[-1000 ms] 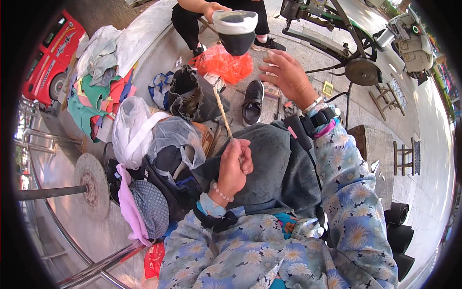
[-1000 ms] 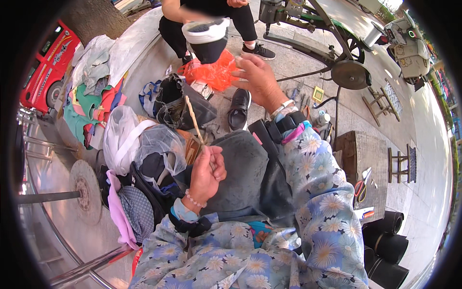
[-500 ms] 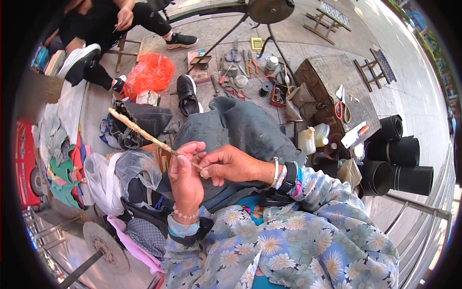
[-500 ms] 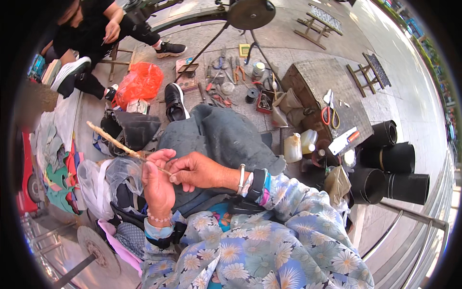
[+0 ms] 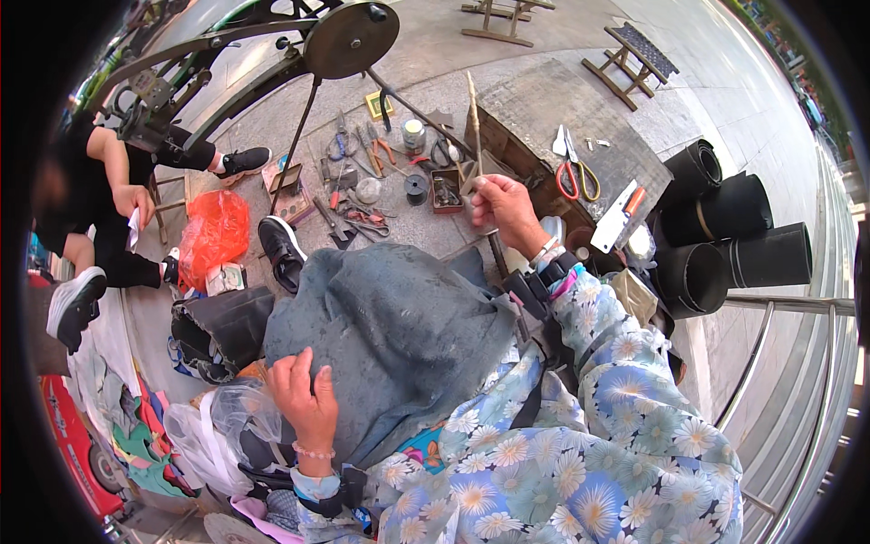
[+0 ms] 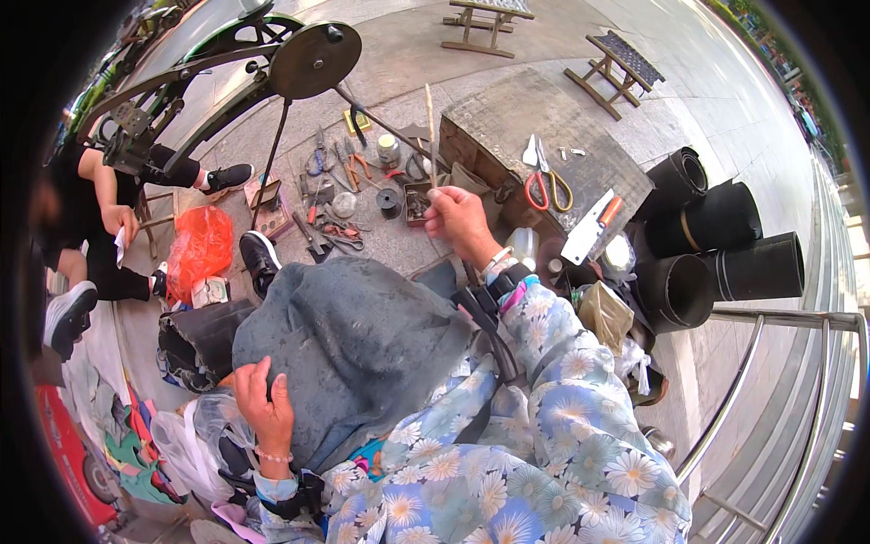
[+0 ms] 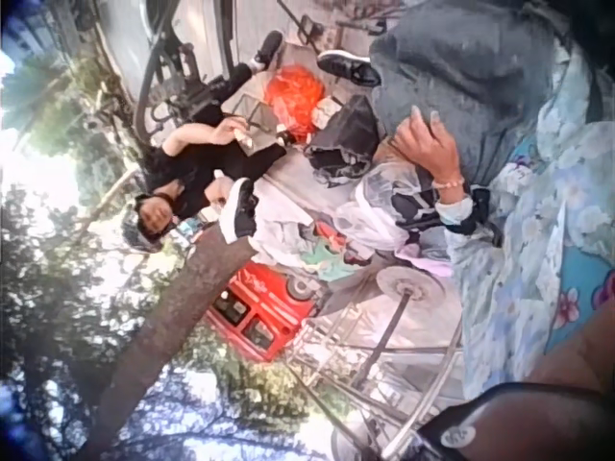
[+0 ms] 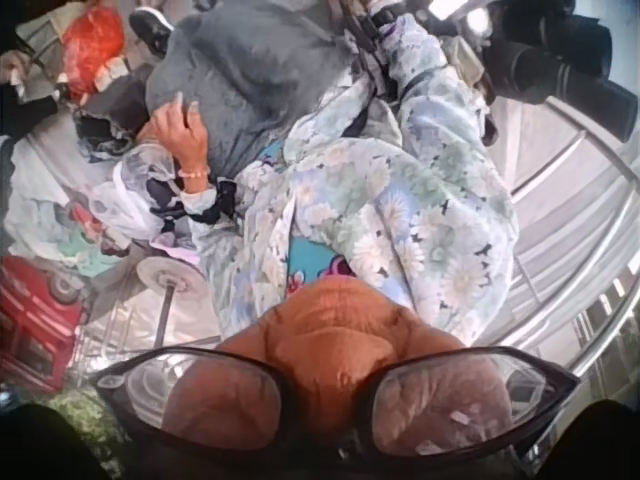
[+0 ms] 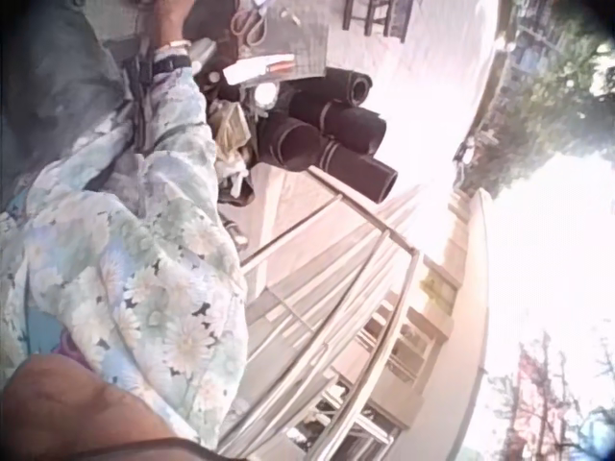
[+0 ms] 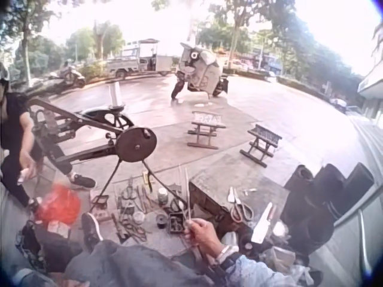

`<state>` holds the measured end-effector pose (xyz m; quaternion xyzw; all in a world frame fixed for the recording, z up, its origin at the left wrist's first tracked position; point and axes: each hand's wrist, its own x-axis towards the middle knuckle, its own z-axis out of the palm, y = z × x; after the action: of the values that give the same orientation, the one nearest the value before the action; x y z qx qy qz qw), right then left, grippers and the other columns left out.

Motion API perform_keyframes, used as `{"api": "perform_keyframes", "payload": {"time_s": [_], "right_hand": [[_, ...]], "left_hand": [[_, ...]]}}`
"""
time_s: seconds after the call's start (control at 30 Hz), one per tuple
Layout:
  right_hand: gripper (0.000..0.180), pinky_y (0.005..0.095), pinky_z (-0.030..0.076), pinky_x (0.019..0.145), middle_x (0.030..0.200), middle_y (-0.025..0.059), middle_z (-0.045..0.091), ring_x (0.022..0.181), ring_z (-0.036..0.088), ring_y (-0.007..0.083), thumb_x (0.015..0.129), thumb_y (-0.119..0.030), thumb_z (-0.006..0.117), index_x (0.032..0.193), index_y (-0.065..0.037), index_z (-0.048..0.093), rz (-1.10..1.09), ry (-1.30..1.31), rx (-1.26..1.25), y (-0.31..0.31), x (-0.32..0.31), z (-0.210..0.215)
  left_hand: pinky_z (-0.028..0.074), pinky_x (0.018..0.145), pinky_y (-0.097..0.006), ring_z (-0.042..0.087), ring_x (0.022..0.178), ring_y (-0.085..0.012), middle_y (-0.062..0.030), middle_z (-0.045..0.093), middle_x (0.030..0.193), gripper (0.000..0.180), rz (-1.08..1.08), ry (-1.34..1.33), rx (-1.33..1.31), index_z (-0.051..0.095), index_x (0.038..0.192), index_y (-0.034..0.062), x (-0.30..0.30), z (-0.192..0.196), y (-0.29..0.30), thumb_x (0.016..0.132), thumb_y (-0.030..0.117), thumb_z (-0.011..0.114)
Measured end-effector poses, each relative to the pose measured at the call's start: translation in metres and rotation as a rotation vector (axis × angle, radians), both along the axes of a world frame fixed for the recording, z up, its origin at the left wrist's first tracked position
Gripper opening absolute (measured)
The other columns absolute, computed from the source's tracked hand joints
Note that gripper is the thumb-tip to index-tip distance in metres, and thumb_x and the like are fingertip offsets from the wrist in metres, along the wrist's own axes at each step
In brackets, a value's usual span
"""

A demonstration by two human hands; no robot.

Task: Applying glue to a shoe sole and handling payment at a repair stall.

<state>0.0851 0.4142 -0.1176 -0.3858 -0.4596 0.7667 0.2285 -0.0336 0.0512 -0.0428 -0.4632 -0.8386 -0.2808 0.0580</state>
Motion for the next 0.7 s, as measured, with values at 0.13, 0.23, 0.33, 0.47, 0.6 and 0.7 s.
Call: {"api": "perform_keyframes", "payload": {"time_s": [0.13, 0.23, 0.33, 0.47, 0.6, 0.7], "right_hand": [[0.015, 0.0280, 0.048, 0.044, 0.068, 0.0059, 0.057, 0.050, 0.054, 0.0138, 0.086, -0.017, 0.053, 0.090, -0.002, 0.054, -0.184, -0.241, 0.018, 0.063, 0.012, -0.046], [0.015, 0.0287, 0.049, 0.044, 0.067, 0.0058, 0.057, 0.049, 0.054, 0.0138, 0.085, -0.017, 0.054, 0.090, -0.002, 0.055, -0.246, -0.308, -0.008, 0.090, 0.012, -0.063], [0.016, 0.0283, 0.049, 0.043, 0.065, 0.0057, 0.056, 0.049, 0.054, 0.0136, 0.084, -0.015, 0.056, 0.090, -0.001, 0.054, -0.269, -0.274, 0.062, 0.107, -0.006, -0.074], [0.039, 0.0274, 0.051, 0.057, 0.082, 0.0089, 0.053, 0.067, 0.056, 0.0164, 0.081, -0.009, 0.057, 0.114, 0.005, 0.041, -0.328, -0.329, 0.231, 0.151, 0.017, -0.071], [0.048, 0.0277, 0.051, 0.061, 0.089, 0.0089, 0.054, 0.072, 0.057, 0.0179, 0.079, -0.003, 0.056, 0.122, 0.001, 0.034, -0.349, -0.273, 0.157, 0.190, 0.057, -0.126], [0.039, 0.0261, 0.050, 0.063, 0.089, 0.0063, 0.053, 0.075, 0.056, 0.0162, 0.080, -0.007, 0.055, 0.116, 0.000, 0.041, -0.308, -0.259, 0.176, 0.185, 0.061, -0.140]], "left_hand": [[0.038, 0.072, -0.037, 0.047, 0.081, -0.0282, -0.0122, 0.049, 0.088, 0.027, 0.044, -0.045, 0.030, 0.057, 0.099, -0.0002, -0.002, -0.005, -0.002, 0.079, 0.016, 0.061], [0.039, 0.077, -0.035, 0.047, 0.086, -0.0275, -0.0132, 0.048, 0.091, 0.022, 0.105, -0.092, -0.010, 0.057, 0.098, -0.0009, -0.005, -0.005, -0.005, 0.080, 0.012, 0.058], [0.039, 0.077, -0.034, 0.048, 0.084, -0.0273, -0.0126, 0.049, 0.090, 0.021, 0.123, -0.078, -0.008, 0.058, 0.097, -0.0006, -0.007, 0.004, -0.012, 0.078, 0.010, 0.059], [0.038, 0.064, -0.036, 0.048, 0.074, -0.0271, -0.0094, 0.050, 0.082, 0.024, 0.097, -0.037, 0.067, 0.061, 0.091, 0.0047, -0.008, -0.001, 0.003, 0.070, 0.015, 0.066], [0.037, 0.063, -0.035, 0.049, 0.071, -0.0247, -0.0057, 0.052, 0.079, 0.023, 0.102, -0.036, 0.086, 0.061, 0.088, 0.0057, -0.004, 0.002, 0.008, 0.069, 0.016, 0.067], [0.036, 0.064, -0.035, 0.049, 0.071, -0.0237, -0.0051, 0.051, 0.079, 0.022, 0.138, -0.018, 0.099, 0.061, 0.089, 0.0058, -0.005, 0.003, 0.005, 0.070, 0.017, 0.067]]}}
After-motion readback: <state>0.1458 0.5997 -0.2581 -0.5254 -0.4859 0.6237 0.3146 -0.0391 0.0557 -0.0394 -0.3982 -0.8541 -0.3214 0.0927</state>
